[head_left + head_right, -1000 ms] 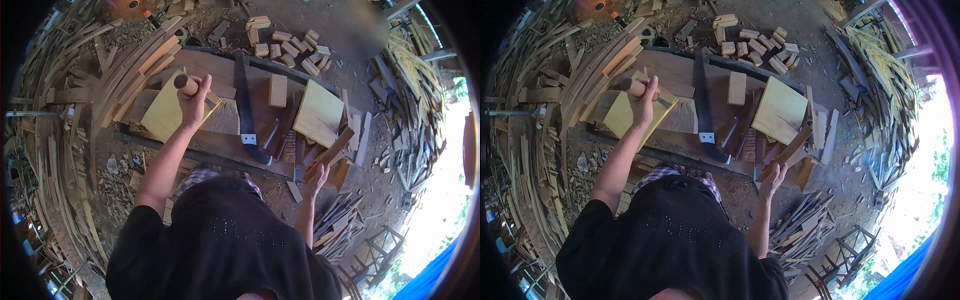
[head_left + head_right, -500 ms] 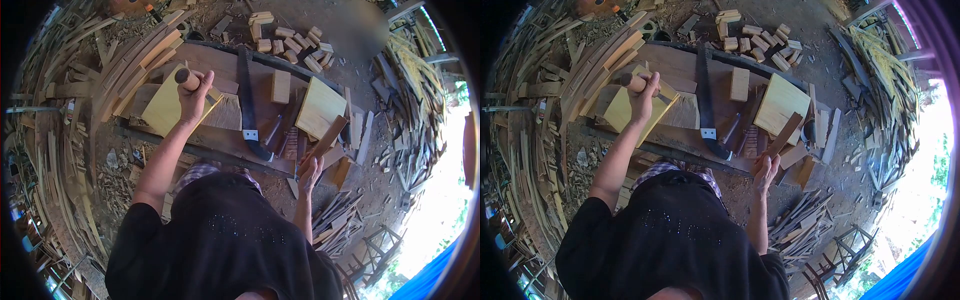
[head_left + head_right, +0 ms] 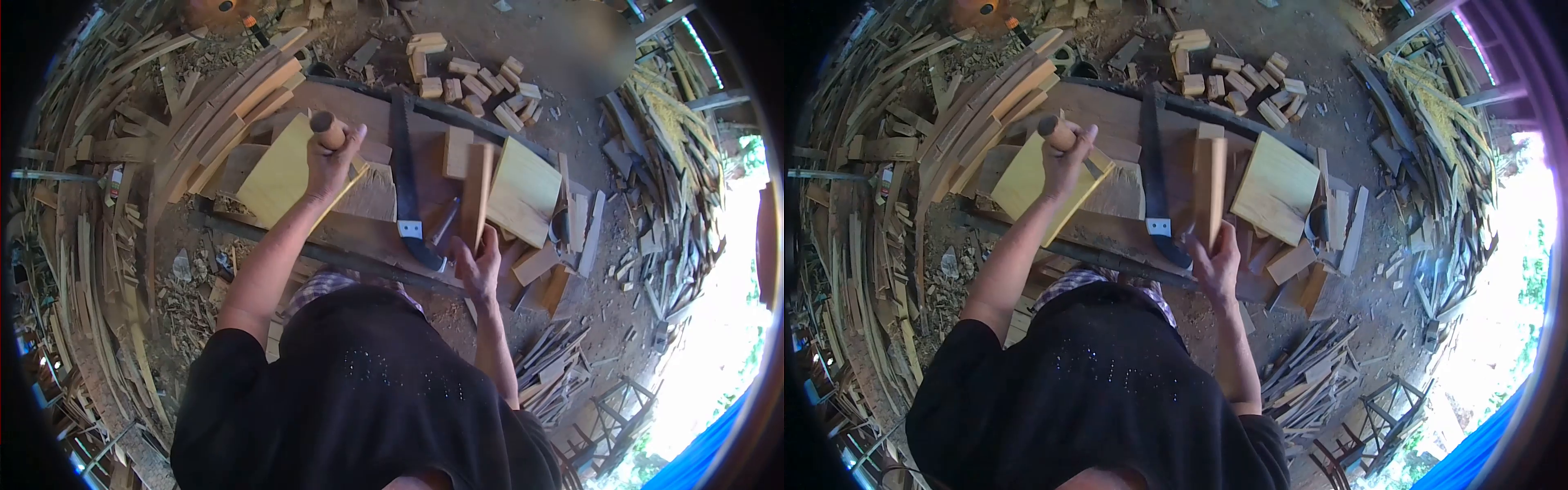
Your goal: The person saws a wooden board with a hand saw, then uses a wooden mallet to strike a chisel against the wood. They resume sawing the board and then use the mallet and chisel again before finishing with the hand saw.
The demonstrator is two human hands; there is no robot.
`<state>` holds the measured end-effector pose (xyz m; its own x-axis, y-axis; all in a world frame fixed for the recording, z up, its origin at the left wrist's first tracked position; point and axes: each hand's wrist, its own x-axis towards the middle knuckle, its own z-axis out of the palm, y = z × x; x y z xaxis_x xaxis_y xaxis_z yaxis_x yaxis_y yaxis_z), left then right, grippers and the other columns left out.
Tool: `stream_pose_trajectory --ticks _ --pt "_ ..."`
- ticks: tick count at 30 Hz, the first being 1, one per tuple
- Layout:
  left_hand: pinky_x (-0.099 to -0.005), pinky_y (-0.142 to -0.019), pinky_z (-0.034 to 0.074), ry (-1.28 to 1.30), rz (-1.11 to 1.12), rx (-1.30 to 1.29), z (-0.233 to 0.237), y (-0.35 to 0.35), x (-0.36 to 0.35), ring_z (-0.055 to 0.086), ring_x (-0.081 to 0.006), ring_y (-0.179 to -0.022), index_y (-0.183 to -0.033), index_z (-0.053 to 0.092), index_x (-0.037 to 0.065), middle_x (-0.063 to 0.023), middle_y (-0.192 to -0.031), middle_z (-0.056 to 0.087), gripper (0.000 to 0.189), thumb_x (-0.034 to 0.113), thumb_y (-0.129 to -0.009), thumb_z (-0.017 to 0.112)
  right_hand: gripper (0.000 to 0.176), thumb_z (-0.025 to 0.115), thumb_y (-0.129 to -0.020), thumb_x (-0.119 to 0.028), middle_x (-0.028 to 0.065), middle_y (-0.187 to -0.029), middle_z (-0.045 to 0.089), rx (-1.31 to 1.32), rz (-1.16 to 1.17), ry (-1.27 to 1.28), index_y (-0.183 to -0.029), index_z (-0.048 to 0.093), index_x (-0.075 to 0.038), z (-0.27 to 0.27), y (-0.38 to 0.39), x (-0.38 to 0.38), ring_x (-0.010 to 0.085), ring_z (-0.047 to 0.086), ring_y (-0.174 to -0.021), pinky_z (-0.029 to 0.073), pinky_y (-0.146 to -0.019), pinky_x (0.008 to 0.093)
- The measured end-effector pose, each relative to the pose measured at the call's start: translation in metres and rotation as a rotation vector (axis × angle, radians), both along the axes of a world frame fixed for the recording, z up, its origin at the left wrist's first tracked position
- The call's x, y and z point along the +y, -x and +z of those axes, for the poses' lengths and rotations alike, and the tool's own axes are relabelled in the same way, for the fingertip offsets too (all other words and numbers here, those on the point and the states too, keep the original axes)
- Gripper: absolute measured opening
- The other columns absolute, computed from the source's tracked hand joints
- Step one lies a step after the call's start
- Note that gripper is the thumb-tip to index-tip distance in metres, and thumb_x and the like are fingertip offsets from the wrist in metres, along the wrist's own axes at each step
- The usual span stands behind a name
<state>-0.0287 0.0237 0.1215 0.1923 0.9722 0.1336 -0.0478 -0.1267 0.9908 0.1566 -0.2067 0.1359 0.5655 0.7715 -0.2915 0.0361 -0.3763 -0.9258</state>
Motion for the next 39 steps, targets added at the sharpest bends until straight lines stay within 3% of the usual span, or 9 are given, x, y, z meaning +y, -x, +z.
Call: stream_pose_trajectory --ticks 6,14,18,21,26,28,30,35,39 --pt "-0.0266 -0.062 0.041 0.054 0.033 0.227 -0.010 -0.001 -0.003 0.043 -0.0063 -0.068 -0.077 0.047 0.010 0.0047 -0.072 0.044 0.032 0.031 -0.089 0.068 0.052 0.075 -0.078 -0.019 0.0077 -0.094 0.056 -0.025 0.204 -0.356 -0.119 0.049 0.002 0.092 0.029 0.056 0.0141 0.053 -0.085 0.045 -0.078 0.0287" --pt "-0.0265 -0.054 0.042 -0.040 0.014 -0.094 -0.015 0.000 -0.007 0.049 -0.0039 -0.063 -0.071 0.057 0.007 0.0051 -0.065 0.053 0.027 0.023 -0.087 0.072 0.060 0.077 -0.074 -0.025 0.0167 -0.100 0.056 -0.403 0.409 -0.651 -0.119 0.049 0.005 0.118 0.064 0.082 0.0266 0.056 -0.089 0.046 -0.080 0.0362" --pt "-0.0244 -0.056 0.042 0.082 -0.066 -0.234 -0.016 0.003 -0.010 0.049 -0.0034 -0.064 -0.073 0.058 0.008 0.0069 -0.067 0.054 0.020 0.014 -0.088 0.070 0.054 0.075 -0.075 -0.021 0.0208 -0.096 0.053 -0.703 0.610 -0.361 -0.115 0.049 0.004 0.107 0.069 0.098 0.0357 0.055 -0.085 0.047 -0.076 0.0406" --pt "-0.0235 -0.056 0.041 0.032 -0.021 -0.404 0.002 0.002 -0.014 0.047 -0.0029 -0.065 -0.075 0.059 0.008 0.0074 -0.068 0.053 0.017 0.012 -0.088 0.070 0.054 0.074 -0.075 -0.019 0.0211 -0.097 0.053 -0.683 0.570 -0.350 -0.116 0.048 0.004 0.142 0.069 0.101 0.0355 0.055 -0.085 0.047 -0.074 0.0410" --pt "-0.0277 -0.058 0.043 -0.046 -0.035 -0.014 0.013 0.007 -0.016 0.049 -0.0054 -0.069 -0.078 0.062 0.004 0.0045 -0.069 0.054 0.021 0.022 -0.088 0.068 0.053 0.070 -0.078 -0.017 0.0208 -0.090 0.054 -0.395 0.349 -0.730 -0.117 0.044 0.006 0.167 0.080 0.104 0.0385 0.056 -0.083 0.045 -0.071 0.0455" --pt "-0.0297 -0.060 0.045 -0.242 0.046 -0.001 -0.004 0.001 -0.015 0.052 -0.0071 -0.069 -0.078 0.062 0.002 0.0021 -0.070 0.057 0.021 0.021 -0.087 0.064 0.046 0.068 -0.080 -0.019 0.0214 -0.090 0.055 -0.830 0.695 -0.367 -0.113 0.045 0.004 0.126 0.059 0.117 0.0414 0.057 -0.084 0.046 -0.071 0.0483" --pt "-0.0276 -0.061 0.046 0.132 -0.077 -0.024 -0.018 0.006 -0.008 0.055 -0.0072 -0.070 -0.078 0.061 0.001 0.0018 -0.070 0.058 0.014 0.014 -0.084 0.064 0.044 0.067 -0.082 -0.021 0.0220 -0.091 0.055 -0.647 0.679 -0.162 -0.111 0.044 0.003 0.106 0.051 0.117 0.0425 0.058 -0.084 0.047 -0.072 0.0491" --pt "-0.0233 -0.058 0.043 0.022 -0.055 -0.202 -0.025 -0.001 -0.006 0.049 -0.0032 -0.063 -0.072 0.056 0.007 0.0051 -0.068 0.055 0.024 0.016 -0.084 0.075 0.051 0.070 -0.081 -0.024 0.0239 -0.095 0.056 -0.537 0.509 -0.517 -0.114 0.043 0.002 0.185 0.058 0.122 0.0414 0.059 -0.084 0.048 -0.073 0.0482" --pt "-0.0211 -0.055 0.040 -0.130 -0.105 -0.218 -0.020 0.004 -0.004 0.048 -0.0022 -0.061 -0.072 0.055 0.009 0.0067 -0.066 0.052 0.020 0.006 -0.084 0.071 0.052 0.071 -0.080 -0.026 0.0261 -0.097 0.057 -0.828 0.751 -0.186 -0.112 0.042 0.002 0.136 0.051 0.131 0.0417 0.061 -0.087 0.049 -0.073 0.0480"
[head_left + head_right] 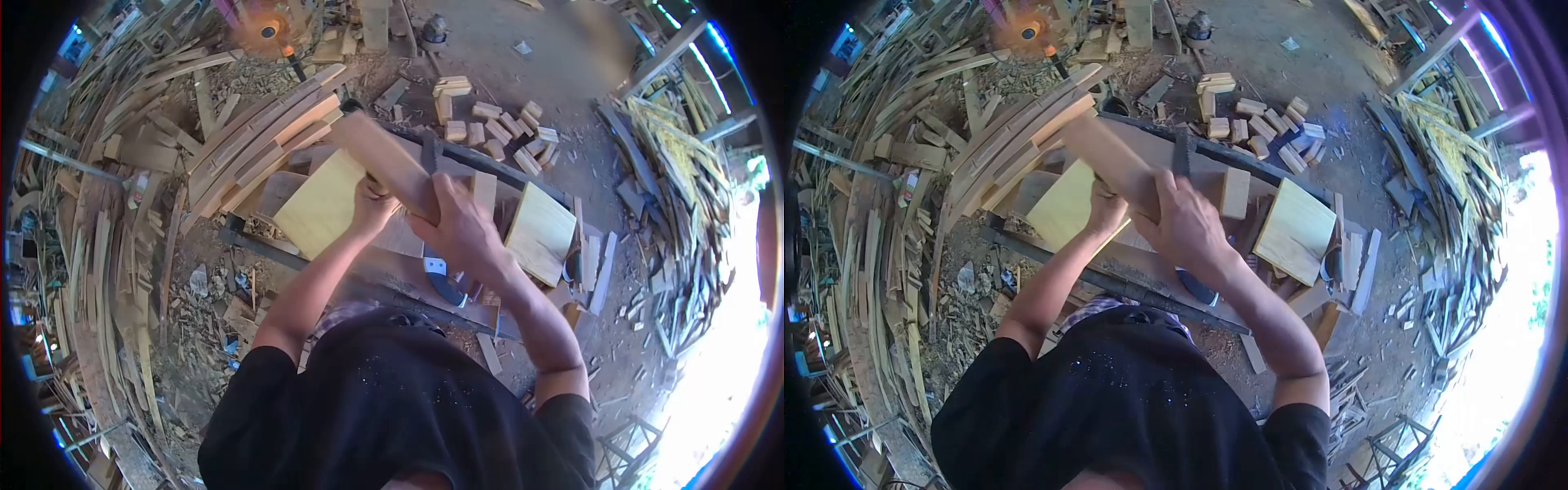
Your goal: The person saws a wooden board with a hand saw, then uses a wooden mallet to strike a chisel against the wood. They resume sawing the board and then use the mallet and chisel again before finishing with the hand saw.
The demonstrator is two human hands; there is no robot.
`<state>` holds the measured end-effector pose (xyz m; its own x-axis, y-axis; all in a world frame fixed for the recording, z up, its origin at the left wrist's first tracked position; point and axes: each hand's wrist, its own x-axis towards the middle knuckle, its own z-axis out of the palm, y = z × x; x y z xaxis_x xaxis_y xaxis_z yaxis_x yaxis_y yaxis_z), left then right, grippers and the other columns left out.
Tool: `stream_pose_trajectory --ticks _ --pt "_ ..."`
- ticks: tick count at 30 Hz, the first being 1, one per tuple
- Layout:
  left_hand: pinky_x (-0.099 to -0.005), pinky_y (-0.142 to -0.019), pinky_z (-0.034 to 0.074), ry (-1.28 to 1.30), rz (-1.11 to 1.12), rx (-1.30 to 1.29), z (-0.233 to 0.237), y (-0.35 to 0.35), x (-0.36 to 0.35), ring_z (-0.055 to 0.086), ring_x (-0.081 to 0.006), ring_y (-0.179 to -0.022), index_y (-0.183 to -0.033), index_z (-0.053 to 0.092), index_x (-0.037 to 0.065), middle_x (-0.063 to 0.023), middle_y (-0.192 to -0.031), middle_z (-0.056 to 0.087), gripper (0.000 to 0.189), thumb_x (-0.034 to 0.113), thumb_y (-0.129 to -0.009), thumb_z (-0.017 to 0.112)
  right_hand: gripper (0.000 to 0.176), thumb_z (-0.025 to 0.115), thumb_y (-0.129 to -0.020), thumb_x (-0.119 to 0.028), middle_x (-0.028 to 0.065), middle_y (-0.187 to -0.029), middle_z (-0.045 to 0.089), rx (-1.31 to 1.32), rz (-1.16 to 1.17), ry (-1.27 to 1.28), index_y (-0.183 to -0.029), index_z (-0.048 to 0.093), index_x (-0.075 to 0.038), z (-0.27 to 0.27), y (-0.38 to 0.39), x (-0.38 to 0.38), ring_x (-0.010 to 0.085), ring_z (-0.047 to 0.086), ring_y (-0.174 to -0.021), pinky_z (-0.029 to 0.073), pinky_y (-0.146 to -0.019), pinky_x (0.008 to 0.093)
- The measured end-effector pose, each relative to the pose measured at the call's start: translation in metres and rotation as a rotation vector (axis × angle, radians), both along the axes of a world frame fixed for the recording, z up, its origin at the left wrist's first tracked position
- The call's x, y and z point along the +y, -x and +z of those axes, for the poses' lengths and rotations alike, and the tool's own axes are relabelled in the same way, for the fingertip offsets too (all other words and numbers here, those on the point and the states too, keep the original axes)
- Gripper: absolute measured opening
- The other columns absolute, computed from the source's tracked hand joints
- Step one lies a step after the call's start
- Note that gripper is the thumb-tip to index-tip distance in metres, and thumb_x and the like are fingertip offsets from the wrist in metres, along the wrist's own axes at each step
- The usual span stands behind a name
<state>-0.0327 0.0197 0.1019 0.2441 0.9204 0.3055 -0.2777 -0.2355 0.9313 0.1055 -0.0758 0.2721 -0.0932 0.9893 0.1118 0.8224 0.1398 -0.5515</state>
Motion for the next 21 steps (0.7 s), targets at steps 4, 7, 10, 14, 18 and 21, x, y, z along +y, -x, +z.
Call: stream_pose_trajectory --ticks 4,7,10,14,18,21 --pt "-0.0210 -0.055 0.040 0.173 0.064 0.063 0.018 -0.002 -0.002 0.049 -0.0022 -0.062 -0.074 0.055 0.009 0.0055 -0.069 0.054 0.020 0.003 -0.084 0.071 0.057 0.071 -0.079 -0.026 0.0247 -0.093 0.058 0.182 -0.067 0.009 -0.117 0.040 0.004 0.022 -0.011 0.001 0.0412 0.062 -0.084 0.050 -0.072 0.0474" --pt "-0.0210 -0.055 0.041 0.116 0.119 0.030 0.032 -0.007 -0.008 0.049 -0.0024 -0.061 -0.074 0.055 0.008 0.0054 -0.068 0.054 0.020 0.005 -0.084 0.072 0.061 0.071 -0.080 -0.025 0.0230 -0.092 0.057 0.436 -0.031 -0.295 -0.122 0.037 0.003 0.054 0.000 -0.003 0.0410 0.062 -0.083 0.049 -0.072 0.0478" --pt "-0.0201 -0.057 0.042 0.082 0.069 0.085 0.012 -0.004 -0.001 0.050 -0.0022 -0.063 -0.073 0.054 0.007 0.0055 -0.069 0.055 0.018 0.001 -0.084 0.068 0.055 0.069 -0.082 -0.026 0.0255 -0.093 0.058 0.220 0.053 -0.092 -0.117 0.038 0.002 -0.009 -0.007 0.003 0.0429 0.062 -0.086 0.050 -0.073 0.0471" --pt "-0.0207 -0.057 0.042 0.085 -0.023 0.124 0.010 0.006 0.007 0.050 -0.0031 -0.063 -0.071 0.055 0.006 0.0049 -0.070 0.055 0.018 0.002 -0.083 0.068 0.049 0.071 -0.081 -0.027 0.0240 -0.088 0.059 0.110 -0.031 0.028 -0.108 0.041 -0.001 0.012 -0.014 0.011 0.0404 0.061 -0.081 0.049 -0.071 0.0450" --pt "-0.0214 -0.060 0.043 0.205 0.148 0.073 0.046 -0.010 -0.010 0.051 -0.0029 -0.065 -0.071 0.055 0.005 0.0049 -0.069 0.056 0.018 0.004 -0.083 0.069 0.048 0.073 -0.079 -0.022 0.0206 -0.084 0.056 0.458 0.025 -0.360 -0.109 0.041 -0.002 0.032 -0.001 0.015 0.0370 0.059 -0.074 0.048 -0.067 0.0413" --pt "-0.0225 -0.062 0.044 0.050 0.065 0.145 0.017 0.001 -0.004 0.052 -0.0035 -0.066 -0.073 0.056 0.006 0.0046 -0.070 0.056 0.016 0.004 -0.083 0.069 0.046 0.072 -0.079 -0.023 0.0233 -0.087 0.058 0.003 0.047 0.018 -0.107 0.042 0.000 -0.017 -0.008 0.010 0.0413 0.061 -0.079 0.050 -0.069 0.0438"
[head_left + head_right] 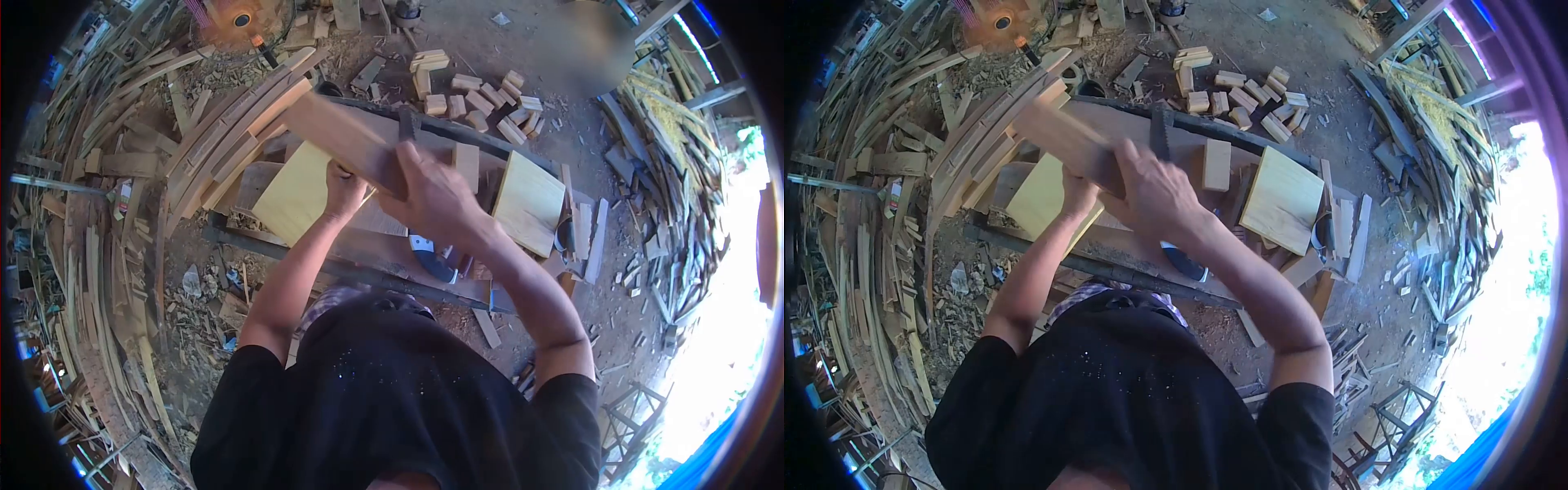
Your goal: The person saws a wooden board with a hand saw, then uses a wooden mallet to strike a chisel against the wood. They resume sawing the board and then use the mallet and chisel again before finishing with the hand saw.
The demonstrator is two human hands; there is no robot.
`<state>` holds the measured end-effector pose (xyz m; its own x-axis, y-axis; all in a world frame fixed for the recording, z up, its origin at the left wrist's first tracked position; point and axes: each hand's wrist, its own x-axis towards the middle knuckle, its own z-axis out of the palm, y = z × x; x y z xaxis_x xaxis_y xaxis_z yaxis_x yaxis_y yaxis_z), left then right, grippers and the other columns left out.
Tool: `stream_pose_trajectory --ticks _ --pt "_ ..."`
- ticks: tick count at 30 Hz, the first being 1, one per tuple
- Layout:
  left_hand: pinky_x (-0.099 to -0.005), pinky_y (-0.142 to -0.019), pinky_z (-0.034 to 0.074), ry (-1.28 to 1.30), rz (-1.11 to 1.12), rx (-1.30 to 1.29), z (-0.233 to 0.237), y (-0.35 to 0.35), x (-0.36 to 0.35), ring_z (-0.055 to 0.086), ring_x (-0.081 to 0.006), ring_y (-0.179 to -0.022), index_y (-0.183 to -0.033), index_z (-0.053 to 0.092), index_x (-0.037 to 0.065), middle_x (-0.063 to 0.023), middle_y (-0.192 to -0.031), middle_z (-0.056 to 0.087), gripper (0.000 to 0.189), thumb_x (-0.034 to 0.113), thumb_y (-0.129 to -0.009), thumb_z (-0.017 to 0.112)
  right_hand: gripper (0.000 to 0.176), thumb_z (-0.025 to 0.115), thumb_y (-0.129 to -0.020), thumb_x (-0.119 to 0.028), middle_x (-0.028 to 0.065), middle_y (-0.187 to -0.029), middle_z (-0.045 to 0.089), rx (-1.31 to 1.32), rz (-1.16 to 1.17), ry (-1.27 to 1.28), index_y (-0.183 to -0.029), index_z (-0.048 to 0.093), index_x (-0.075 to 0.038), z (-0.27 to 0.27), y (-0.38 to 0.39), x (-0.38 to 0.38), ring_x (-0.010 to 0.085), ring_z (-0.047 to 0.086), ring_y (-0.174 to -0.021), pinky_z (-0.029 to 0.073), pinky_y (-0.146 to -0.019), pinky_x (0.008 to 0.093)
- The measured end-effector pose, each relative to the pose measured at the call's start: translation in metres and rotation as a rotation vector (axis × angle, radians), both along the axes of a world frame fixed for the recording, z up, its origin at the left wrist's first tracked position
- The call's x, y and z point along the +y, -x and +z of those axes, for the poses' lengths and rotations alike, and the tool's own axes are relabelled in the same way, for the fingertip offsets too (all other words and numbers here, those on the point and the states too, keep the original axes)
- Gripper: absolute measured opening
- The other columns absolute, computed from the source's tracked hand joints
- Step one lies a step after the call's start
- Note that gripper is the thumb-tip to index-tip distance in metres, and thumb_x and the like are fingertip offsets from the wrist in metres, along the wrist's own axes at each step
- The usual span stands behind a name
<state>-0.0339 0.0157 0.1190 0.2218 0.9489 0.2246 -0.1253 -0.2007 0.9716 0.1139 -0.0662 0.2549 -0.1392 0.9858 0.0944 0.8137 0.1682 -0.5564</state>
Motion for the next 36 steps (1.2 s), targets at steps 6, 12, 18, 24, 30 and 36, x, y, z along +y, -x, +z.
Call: stream_pose_trajectory --ticks 6,12,18,24,30,36 --pt "-0.0219 -0.061 0.043 0.062 0.063 -0.063 -0.016 -0.005 0.010 0.054 -0.0016 -0.072 -0.067 0.057 0.006 0.0028 -0.072 0.060 0.018 0.001 -0.081 0.068 0.045 0.072 -0.079 -0.021 0.0237 -0.085 0.061 0.274 -0.078 -0.018 -0.107 0.043 0.000 0.071 0.004 0.007 0.0331 0.064 -0.075 0.050 -0.068 0.0425" --pt "-0.0236 -0.060 0.045 -0.016 0.050 0.052 -0.019 -0.003 0.014 0.053 -0.0023 -0.068 -0.072 0.059 0.004 0.0040 -0.070 0.060 0.015 0.007 -0.084 0.069 0.051 0.072 -0.079 -0.023 0.0214 -0.079 0.061 0.002 -0.020 0.041 -0.108 0.040 0.003 -0.014 0.000 0.008 0.0368 0.065 -0.073 0.051 -0.063 0.0413" --pt "-0.0239 -0.059 0.044 0.018 0.062 0.019 -0.020 -0.009 0.011 0.053 -0.0029 -0.067 -0.073 0.059 0.005 0.0046 -0.068 0.057 0.015 0.007 -0.084 0.069 0.059 0.071 -0.077 -0.028 0.0241 -0.079 0.058 0.454 -0.011 -0.432 -0.113 0.037 0.004 0.081 0.008 0.008 0.0430 0.062 -0.071 0.051 -0.067 0.0480" --pt "-0.0222 -0.057 0.041 0.042 0.087 -0.049 0.004 -0.011 0.023 0.051 -0.0030 -0.062 -0.070 0.054 0.008 0.0049 -0.067 0.056 0.021 0.008 -0.085 0.068 0.055 0.071 -0.078 -0.030 0.0212 -0.073 0.060 0.025 -0.050 -0.032 -0.108 0.038 0.002 0.010 -0.017 0.024 0.0416 0.065 -0.072 0.052 -0.068 0.0471" --pt "-0.0220 -0.060 0.044 0.019 0.060 -0.043 -0.038 -0.008 0.033 0.054 -0.0055 -0.066 -0.076 0.056 0.006 0.0022 -0.072 0.058 0.015 0.006 -0.083 0.069 0.055 0.071 -0.078 -0.030 0.0252 -0.087 0.063 0.346 0.070 -0.419 -0.112 0.042 0.002 0.052 -0.001 0.022 0.0425 0.065 -0.082 0.052 -0.074 0.0458" --pt "-0.0213 -0.061 0.045 0.215 0.143 -0.140 -0.007 -0.010 0.021 0.054 -0.0048 -0.064 -0.071 0.055 0.007 0.0029 -0.070 0.057 0.019 0.006 -0.082 0.070 0.051 0.074 -0.076 -0.028 0.0256 -0.082 0.062 0.030 -0.093 -0.095 -0.106 0.046 0.002 0.036 -0.009 0.029 0.0418 0.064 -0.079 0.051 -0.070 0.0445"
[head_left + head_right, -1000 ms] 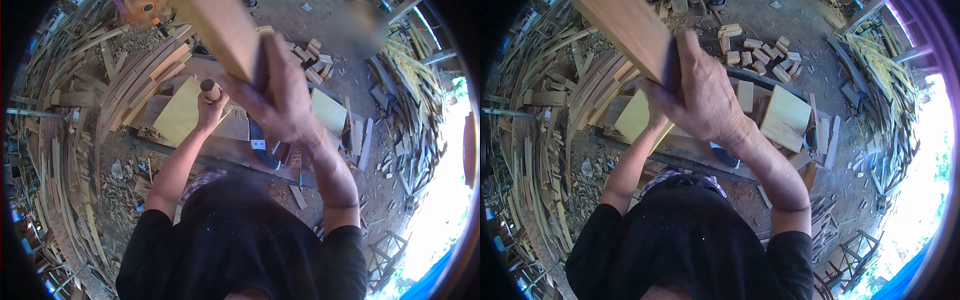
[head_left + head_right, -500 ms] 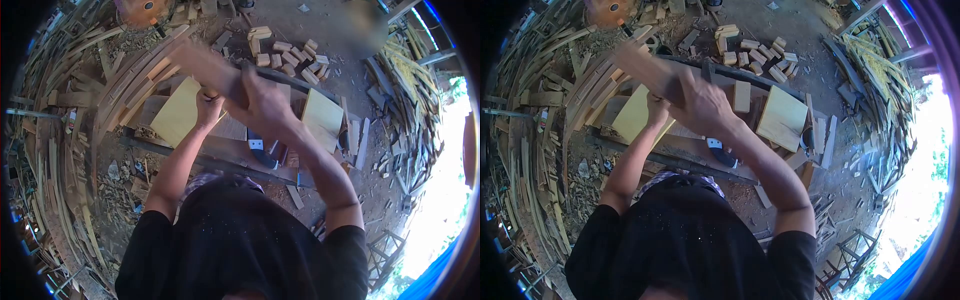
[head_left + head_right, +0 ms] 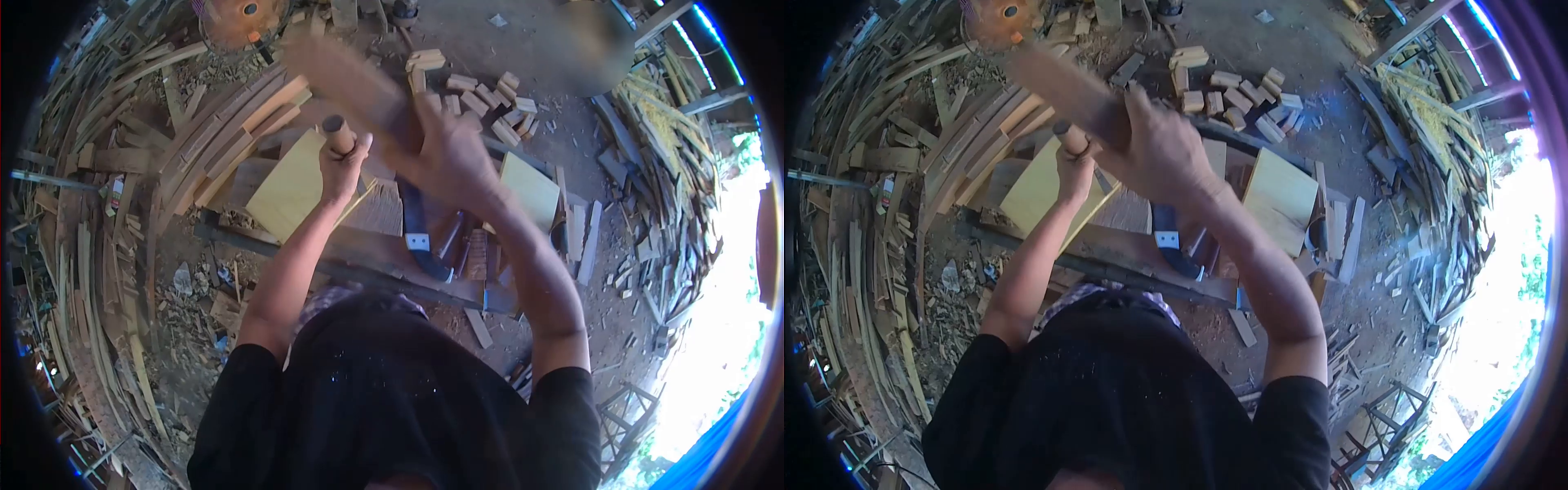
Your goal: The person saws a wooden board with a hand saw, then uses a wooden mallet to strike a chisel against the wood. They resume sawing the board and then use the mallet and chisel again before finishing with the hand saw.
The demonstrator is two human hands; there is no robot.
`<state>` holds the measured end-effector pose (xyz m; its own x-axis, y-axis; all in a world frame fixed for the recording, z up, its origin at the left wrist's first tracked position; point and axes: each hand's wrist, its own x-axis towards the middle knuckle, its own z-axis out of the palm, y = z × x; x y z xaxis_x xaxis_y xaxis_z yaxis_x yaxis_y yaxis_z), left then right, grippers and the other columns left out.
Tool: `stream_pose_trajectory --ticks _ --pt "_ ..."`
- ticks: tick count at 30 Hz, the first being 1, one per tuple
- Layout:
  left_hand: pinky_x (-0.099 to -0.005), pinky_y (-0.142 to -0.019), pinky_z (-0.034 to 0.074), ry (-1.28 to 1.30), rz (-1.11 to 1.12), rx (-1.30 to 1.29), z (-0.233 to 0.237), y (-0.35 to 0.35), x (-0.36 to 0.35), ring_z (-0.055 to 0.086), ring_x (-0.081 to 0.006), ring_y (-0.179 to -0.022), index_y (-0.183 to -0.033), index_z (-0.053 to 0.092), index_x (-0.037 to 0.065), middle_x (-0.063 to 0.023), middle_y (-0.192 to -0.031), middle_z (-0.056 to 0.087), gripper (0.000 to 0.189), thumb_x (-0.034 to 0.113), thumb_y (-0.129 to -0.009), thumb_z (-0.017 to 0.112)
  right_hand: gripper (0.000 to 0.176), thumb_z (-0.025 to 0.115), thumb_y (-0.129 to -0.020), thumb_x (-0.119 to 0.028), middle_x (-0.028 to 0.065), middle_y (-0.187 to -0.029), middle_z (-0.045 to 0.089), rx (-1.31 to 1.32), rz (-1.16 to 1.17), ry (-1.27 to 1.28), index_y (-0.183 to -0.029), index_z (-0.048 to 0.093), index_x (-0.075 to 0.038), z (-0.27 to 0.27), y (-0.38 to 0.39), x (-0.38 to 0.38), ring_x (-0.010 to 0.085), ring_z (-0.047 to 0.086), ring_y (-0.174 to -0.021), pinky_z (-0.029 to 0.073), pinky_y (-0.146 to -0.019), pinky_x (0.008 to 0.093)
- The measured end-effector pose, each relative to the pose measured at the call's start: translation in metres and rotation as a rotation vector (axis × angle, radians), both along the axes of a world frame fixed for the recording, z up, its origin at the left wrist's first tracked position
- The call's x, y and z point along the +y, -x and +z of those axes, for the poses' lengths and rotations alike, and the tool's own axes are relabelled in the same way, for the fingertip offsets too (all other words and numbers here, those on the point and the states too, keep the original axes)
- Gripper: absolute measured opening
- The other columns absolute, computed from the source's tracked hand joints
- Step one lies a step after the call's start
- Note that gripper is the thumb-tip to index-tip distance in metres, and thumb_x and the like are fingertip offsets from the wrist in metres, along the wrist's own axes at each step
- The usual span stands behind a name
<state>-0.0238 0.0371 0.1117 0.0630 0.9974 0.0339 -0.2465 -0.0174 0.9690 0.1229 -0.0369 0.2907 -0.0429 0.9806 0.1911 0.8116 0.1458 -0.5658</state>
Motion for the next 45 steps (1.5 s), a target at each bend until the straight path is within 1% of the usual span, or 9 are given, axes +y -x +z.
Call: stream_pose_trajectory --ticks 4,5,7,9,14,19,22,23,45 --pt "-0.0215 -0.059 0.042 -0.121 -0.001 0.113 0.014 -0.008 -0.008 0.050 -0.0042 -0.062 -0.069 0.053 0.008 0.0042 -0.068 0.054 0.019 0.004 -0.082 0.067 0.049 0.077 -0.075 -0.021 0.0178 -0.082 0.061 0.597 0.068 -0.300 -0.107 0.047 0.001 0.053 0.017 -0.008 0.0301 0.061 -0.070 0.049 -0.068 0.0360" --pt "-0.0215 -0.059 0.041 -0.160 0.041 0.142 0.015 -0.009 -0.009 0.049 -0.0039 -0.063 -0.069 0.052 0.008 0.0047 -0.068 0.053 0.021 0.005 -0.082 0.068 0.050 0.076 -0.074 -0.018 0.0160 -0.080 0.060 0.680 0.215 -0.544 -0.110 0.047 0.001 0.010 0.013 0.004 0.0300 0.062 -0.073 0.050 -0.069 0.0374" --pt "-0.0222 -0.060 0.041 -0.197 -0.006 0.087 -0.035 -0.001 0.009 0.049 -0.0041 -0.064 -0.072 0.050 0.009 0.0043 -0.068 0.052 0.025 0.009 -0.083 0.073 0.054 0.074 -0.077 -0.027 0.0231 -0.083 0.062 0.048 0.060 0.083 -0.111 0.045 0.003 -0.038 0.008 -0.005 0.0387 0.064 -0.084 0.049 -0.072 0.0403" --pt "-0.0224 -0.059 0.041 -0.080 -0.002 0.023 -0.018 0.010 0.011 0.050 -0.0047 -0.064 -0.073 0.050 0.009 0.0038 -0.068 0.053 0.025 0.009 -0.082 0.073 0.055 0.072 -0.078 -0.034 0.0268 -0.087 0.062 0.036 -0.040 0.273 -0.110 0.046 0.002 -0.075 -0.013 -0.009 0.0425 0.063 -0.087 0.049 -0.073 0.0417" --pt "-0.0242 -0.060 0.043 -0.028 0.109 -0.127 0.011 0.019 0.000 0.053 -0.0071 -0.062 -0.075 0.051 0.010 0.0015 -0.069 0.055 0.025 0.012 -0.081 0.075 0.052 0.074 -0.076 -0.036 0.0124 -0.079 0.061 0.357 -0.184 0.032 -0.103 0.049 0.001 -0.053 -0.026 -0.018 0.0210 0.059 -0.074 0.049 -0.068 0.0361" --pt "-0.0241 -0.061 0.044 -0.103 0.106 -0.131 0.030 0.027 0.004 0.053 -0.0076 -0.062 -0.076 0.054 0.009 0.0006 -0.070 0.057 0.022 0.013 -0.083 0.075 0.055 0.074 -0.076 -0.035 0.0145 -0.086 0.062 0.502 -0.284 0.169 -0.109 0.049 0.001 -0.029 -0.020 -0.032 0.0191 0.061 -0.081 0.049 -0.072 0.0353" --pt "-0.0227 -0.060 0.043 -0.134 0.028 -0.080 0.027 0.025 0.001 0.053 -0.0071 -0.061 -0.076 0.052 0.010 0.0009 -0.070 0.056 0.023 0.012 -0.083 0.075 0.056 0.074 -0.076 -0.036 0.0151 -0.085 0.064 0.483 -0.242 0.065 -0.110 0.049 0.001 -0.039 -0.014 -0.039 0.0193 0.062 -0.080 0.049 -0.072 0.0354" --pt "-0.0227 -0.060 0.043 -0.132 0.027 -0.079 0.025 0.024 0.000 0.053 -0.0071 -0.061 -0.076 0.052 0.010 0.0009 -0.070 0.056 0.023 0.012 -0.083 0.075 0.055 0.072 -0.077 -0.036 0.0232 -0.080 0.064 0.476 -0.205 0.049 -0.108 0.045 0.001 -0.042 -0.013 -0.039 0.0331 0.068 -0.077 0.052 -0.068 0.0409" --pt "-0.0224 -0.062 0.042 -0.054 -0.030 0.003 0.000 0.014 -0.018 0.052 -0.0069 -0.066 -0.078 0.052 0.010 0.0008 -0.072 0.055 0.023 0.012 -0.084 0.073 0.057 0.072 -0.078 -0.039 0.0242 -0.081 0.062 0.412 -0.207 0.086 -0.106 0.043 0.002 -0.053 -0.008 -0.058 0.0354 0.067 -0.077 0.052 -0.067 0.0421"
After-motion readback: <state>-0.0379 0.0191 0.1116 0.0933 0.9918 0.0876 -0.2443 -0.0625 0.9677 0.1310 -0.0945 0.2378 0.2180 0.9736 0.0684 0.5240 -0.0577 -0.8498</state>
